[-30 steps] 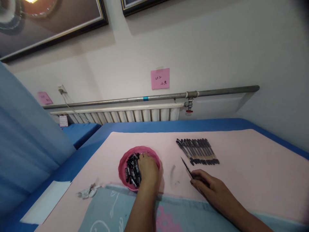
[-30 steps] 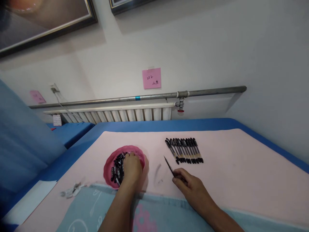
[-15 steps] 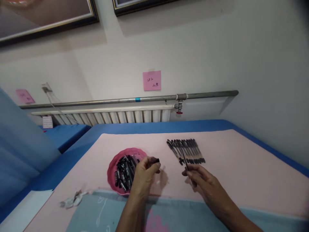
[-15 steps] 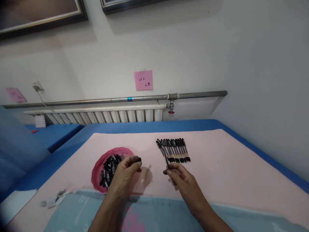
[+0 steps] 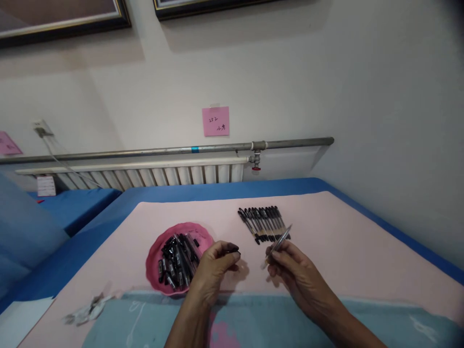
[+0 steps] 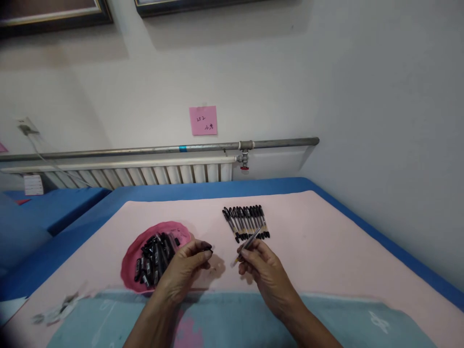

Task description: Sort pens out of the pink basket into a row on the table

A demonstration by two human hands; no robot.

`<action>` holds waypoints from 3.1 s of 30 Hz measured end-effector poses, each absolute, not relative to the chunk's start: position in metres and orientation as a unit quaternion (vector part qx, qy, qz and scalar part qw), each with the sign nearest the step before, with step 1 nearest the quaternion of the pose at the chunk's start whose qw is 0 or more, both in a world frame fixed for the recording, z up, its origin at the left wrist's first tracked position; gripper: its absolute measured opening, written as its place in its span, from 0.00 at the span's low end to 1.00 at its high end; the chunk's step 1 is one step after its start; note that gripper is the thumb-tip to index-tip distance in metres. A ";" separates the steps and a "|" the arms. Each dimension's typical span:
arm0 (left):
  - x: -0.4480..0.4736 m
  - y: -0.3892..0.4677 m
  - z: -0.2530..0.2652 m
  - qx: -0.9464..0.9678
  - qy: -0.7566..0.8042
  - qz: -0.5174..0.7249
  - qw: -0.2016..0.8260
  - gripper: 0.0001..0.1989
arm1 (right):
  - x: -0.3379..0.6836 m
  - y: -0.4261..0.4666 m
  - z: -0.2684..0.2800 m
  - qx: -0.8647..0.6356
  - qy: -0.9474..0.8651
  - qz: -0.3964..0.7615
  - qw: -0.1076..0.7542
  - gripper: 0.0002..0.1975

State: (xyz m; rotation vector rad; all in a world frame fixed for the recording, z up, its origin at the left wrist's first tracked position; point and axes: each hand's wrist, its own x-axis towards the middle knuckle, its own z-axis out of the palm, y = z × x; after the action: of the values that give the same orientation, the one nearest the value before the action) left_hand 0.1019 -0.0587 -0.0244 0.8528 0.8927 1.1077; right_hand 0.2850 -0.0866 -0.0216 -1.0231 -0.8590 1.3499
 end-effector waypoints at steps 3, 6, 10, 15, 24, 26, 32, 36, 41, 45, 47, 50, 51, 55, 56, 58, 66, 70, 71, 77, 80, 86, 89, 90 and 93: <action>0.107 -0.062 -0.023 0.346 0.398 0.472 0.706 0.14 | 0.285 -0.088 -0.024 -0.434 -0.369 0.565 0.597 0.09; 0.111 -0.066 -0.020 0.332 0.390 0.451 0.731 0.14 | 0.283 -0.090 -0.025 -0.436 -0.373 0.548 0.608 0.09; 0.115 -0.070 -0.021 0.333 0.380 0.424 0.752 0.14 | 0.280 -0.094 -0.023 -0.435 -0.394 0.550 0.594 0.10; 0.118 -0.071 -0.024 0.332 0.384 0.404 0.761 0.14 | 0.279 -0.096 -0.019 -0.448 -0.421 0.541 0.574 0.11; 0.119 -0.072 -0.022 0.354 0.387 0.401 0.751 0.13 | 0.274 -0.099 -0.016 -0.483 -0.443 0.493 0.573 0.11; 0.120 -0.073 -0.023 0.357 0.387 0.399 0.751 0.13 | 0.274 -0.098 -0.017 -0.488 -0.434 0.496 0.572 0.12; 0.121 -0.073 -0.024 0.351 0.393 0.399 0.751 0.14 | 0.277 -0.095 -0.024 -0.460 -0.436 0.522 0.571 0.16; 0.121 -0.073 -0.024 0.357 0.391 0.389 0.754 0.15 | 0.276 -0.095 -0.027 -0.494 -0.446 0.503 0.552 0.13; 0.121 -0.073 -0.023 0.352 0.392 0.397 0.752 0.15 | 0.275 -0.097 -0.026 -0.487 -0.442 0.525 0.540 0.16; 0.123 -0.073 -0.024 0.359 0.378 0.390 0.759 0.15 | 0.274 -0.097 -0.026 -0.509 -0.453 0.507 0.528 0.14; 0.124 -0.073 -0.024 0.364 0.372 0.388 0.761 0.15 | 0.274 -0.096 -0.025 -0.521 -0.454 0.502 0.521 0.14; 0.124 -0.074 -0.023 0.365 0.379 0.393 0.754 0.15 | 0.273 -0.097 -0.024 -0.509 -0.436 0.522 0.528 0.15; 0.124 -0.074 -0.023 0.366 0.382 0.394 0.752 0.15 | 0.273 -0.097 -0.024 -0.504 -0.428 0.529 0.532 0.16; 0.124 -0.073 -0.023 0.372 0.382 0.388 0.751 0.15 | 0.273 -0.095 -0.026 -0.519 -0.428 0.526 0.520 0.14; 0.124 -0.074 -0.023 0.373 0.382 0.388 0.751 0.15 | 0.273 -0.095 -0.026 -0.524 -0.432 0.525 0.514 0.14; 0.124 -0.074 -0.023 0.370 0.382 0.393 0.750 0.15 | 0.273 -0.095 -0.026 -0.519 -0.430 0.535 0.510 0.14; 0.125 -0.073 -0.023 0.375 0.395 0.387 0.744 0.15 | 0.271 -0.096 -0.022 -0.522 -0.419 0.537 0.513 0.14; 0.124 -0.073 -0.024 0.377 0.385 0.388 0.747 0.15 | 0.271 -0.096 -0.023 -0.501 -0.403 0.559 0.524 0.17; 0.124 -0.074 -0.024 0.380 0.385 0.387 0.747 0.15 | 0.271 -0.096 -0.023 -0.503 -0.403 0.555 0.526 0.16; 0.125 -0.075 -0.024 0.383 0.383 0.390 0.744 0.16 | 0.271 -0.095 -0.024 -0.521 -0.407 0.554 0.506 0.16; 0.126 -0.073 -0.025 0.377 0.374 0.394 0.750 0.17 | 0.271 -0.094 -0.024 -0.515 -0.406 0.550 0.517 0.19; 0.128 -0.069 -0.029 0.375 0.371 0.402 0.748 0.19 | 0.272 -0.092 -0.026 -0.535 -0.410 0.544 0.500 0.17; 0.127 -0.069 -0.029 0.377 0.374 0.401 0.747 0.20 | 0.272 -0.091 -0.027 -0.528 -0.403 0.543 0.514 0.19; 0.127 -0.069 -0.029 0.378 0.379 0.397 0.745 0.20 | 0.272 -0.091 -0.027 -0.534 -0.408 0.537 0.510 0.18; 0.127 -0.070 -0.029 0.390 0.387 0.388 0.740 0.20 | 0.271 -0.092 -0.026 -0.547 -0.421 0.529 0.493 0.16</action>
State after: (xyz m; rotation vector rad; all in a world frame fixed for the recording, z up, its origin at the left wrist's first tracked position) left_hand 0.1272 -0.0700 -0.0286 0.8558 0.8495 0.8506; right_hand 0.2709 -0.0924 -0.0259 -1.3277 -1.0211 1.2843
